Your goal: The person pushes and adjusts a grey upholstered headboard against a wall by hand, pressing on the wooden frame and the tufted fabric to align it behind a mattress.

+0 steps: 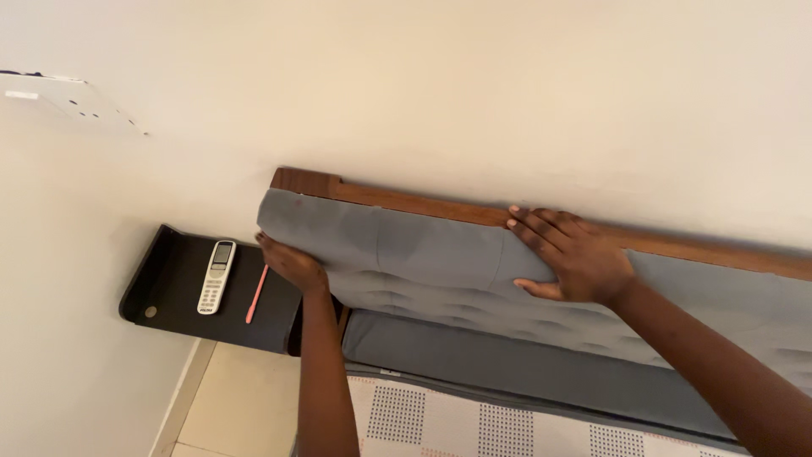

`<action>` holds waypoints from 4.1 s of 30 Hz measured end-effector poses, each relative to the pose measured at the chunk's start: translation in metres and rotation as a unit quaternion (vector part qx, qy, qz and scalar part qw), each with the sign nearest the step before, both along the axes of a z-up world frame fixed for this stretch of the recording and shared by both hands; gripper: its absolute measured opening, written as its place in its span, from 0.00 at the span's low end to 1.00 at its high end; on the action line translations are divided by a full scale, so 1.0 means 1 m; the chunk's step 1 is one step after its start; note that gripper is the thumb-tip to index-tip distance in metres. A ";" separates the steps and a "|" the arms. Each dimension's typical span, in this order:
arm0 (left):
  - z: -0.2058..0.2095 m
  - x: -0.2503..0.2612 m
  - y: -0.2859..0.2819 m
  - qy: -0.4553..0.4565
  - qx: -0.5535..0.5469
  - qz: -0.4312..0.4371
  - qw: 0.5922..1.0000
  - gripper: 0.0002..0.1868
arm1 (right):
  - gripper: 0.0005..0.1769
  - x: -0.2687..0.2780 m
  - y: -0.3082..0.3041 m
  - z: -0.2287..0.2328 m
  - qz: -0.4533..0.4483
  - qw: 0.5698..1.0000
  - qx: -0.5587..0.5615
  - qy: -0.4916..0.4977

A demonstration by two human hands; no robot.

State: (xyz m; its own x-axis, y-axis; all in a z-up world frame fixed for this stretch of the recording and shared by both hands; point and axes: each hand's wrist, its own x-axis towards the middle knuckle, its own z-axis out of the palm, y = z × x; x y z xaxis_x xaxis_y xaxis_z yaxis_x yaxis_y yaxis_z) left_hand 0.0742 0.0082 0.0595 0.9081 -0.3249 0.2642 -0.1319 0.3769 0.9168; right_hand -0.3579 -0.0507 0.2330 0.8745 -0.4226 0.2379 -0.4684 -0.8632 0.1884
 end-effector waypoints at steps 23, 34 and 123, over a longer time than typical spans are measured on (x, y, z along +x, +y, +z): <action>0.055 -0.044 0.041 -0.045 0.110 -0.014 0.993 0.40 | 0.46 -0.001 0.001 0.002 0.014 0.999 -0.019 -0.035; -0.016 -0.187 -0.022 -0.021 0.127 0.121 0.984 0.43 | 0.47 -0.003 0.000 0.004 0.021 0.999 -0.013 -0.036; -0.026 -0.116 0.016 -0.073 0.228 0.167 0.957 0.39 | 0.48 -0.009 0.001 -0.001 -0.004 1.000 -0.014 0.002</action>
